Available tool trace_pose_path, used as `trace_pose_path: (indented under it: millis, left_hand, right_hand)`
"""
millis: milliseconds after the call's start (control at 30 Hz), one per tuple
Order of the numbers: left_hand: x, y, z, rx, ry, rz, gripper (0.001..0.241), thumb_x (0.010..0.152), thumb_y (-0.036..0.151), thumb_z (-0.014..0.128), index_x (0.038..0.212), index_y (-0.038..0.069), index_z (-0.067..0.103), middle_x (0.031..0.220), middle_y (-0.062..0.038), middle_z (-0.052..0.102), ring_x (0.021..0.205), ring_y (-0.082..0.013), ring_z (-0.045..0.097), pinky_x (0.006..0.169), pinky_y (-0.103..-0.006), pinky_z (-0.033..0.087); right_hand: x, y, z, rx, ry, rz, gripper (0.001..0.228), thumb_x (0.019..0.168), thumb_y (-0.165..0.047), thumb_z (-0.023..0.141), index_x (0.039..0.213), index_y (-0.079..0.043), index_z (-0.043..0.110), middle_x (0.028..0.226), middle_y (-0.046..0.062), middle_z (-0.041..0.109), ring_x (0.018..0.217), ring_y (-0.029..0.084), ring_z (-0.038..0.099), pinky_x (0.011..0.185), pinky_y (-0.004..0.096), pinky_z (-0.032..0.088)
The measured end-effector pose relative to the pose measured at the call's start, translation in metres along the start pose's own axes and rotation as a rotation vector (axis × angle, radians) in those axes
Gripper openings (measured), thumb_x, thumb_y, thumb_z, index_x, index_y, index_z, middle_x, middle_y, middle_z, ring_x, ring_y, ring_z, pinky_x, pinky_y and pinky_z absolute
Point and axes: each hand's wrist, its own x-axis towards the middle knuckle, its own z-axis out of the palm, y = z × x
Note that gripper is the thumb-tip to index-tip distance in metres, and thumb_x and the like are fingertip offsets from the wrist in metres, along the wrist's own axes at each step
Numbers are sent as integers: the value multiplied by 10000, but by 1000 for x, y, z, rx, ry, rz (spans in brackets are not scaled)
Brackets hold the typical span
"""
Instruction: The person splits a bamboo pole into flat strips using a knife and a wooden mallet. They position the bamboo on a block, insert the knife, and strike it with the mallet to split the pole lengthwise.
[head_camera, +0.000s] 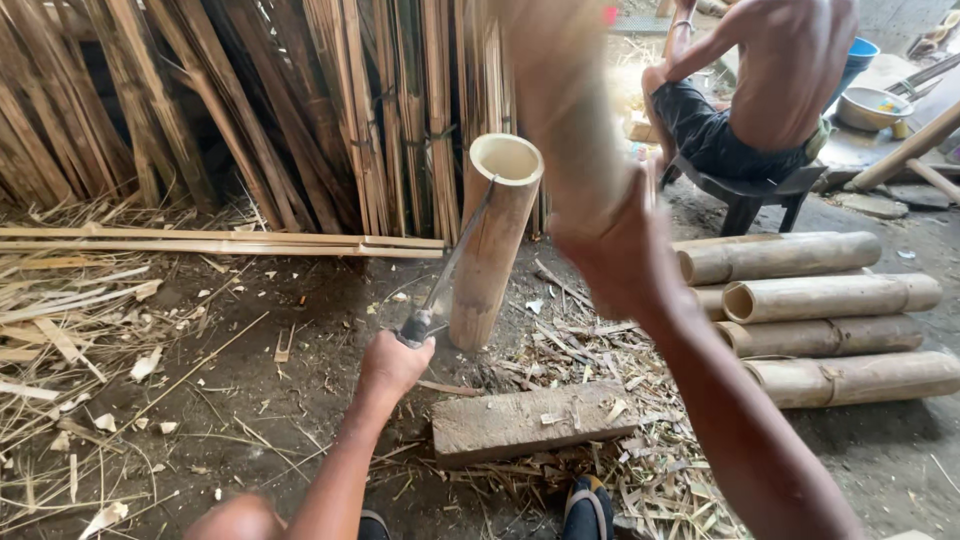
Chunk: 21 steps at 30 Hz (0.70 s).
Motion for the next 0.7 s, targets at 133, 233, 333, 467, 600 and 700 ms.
trace_pose_path:
  millis: [133,233,333,467,600,700]
  left_hand:
    - [-13,-13,2,-181,-214,-120,220,815,223,730,925,33,711,887,-172,775,840,-288,786,725,-428,623]
    - [-9,-10,-3,-90,-199,-109,284,866,283,715,891,0,708,861,-205,769,829,-307,788,736,-434,611]
    - [-6,-15,-1,-52,-207,-86,358,859,318,684,881,-35,741,858,-254,769,823,-365,789,740,-463,612]
    - [1,-20,14,18,-64,-48,417,764,377,730,930,-1,783,920,-250,750,892,-403,732,802,-466,585]
    - [2,-27,23,19,-58,-73,440,763,399,750,949,2,776,958,-273,739,949,-436,712,829,-483,576]
    - [5,-32,24,19,-271,-154,393,809,362,673,955,7,760,936,-227,814,904,-366,765,809,-484,625]
  right_hand:
    - [-42,15,71,-382,-546,250,788,778,-132,771,1413,-34,316,1023,257,687,742,360,727,577,422,640]
    - [-48,12,78,-237,-494,332,780,762,-159,798,1395,-48,356,1057,239,684,749,345,730,574,422,638]
    - [-46,-14,66,30,-407,450,812,731,-165,822,1414,-75,391,1098,232,666,793,321,739,596,426,637]
    - [-9,-31,34,47,-132,330,911,740,-237,894,1421,-21,329,1120,239,671,863,296,740,648,406,627]
    - [-17,2,46,-4,7,-24,730,938,-204,812,1424,18,315,1169,257,656,988,323,724,830,399,628]
    - [-55,30,113,-253,-589,490,791,952,-277,592,1554,35,183,1039,273,692,824,295,756,677,379,617]
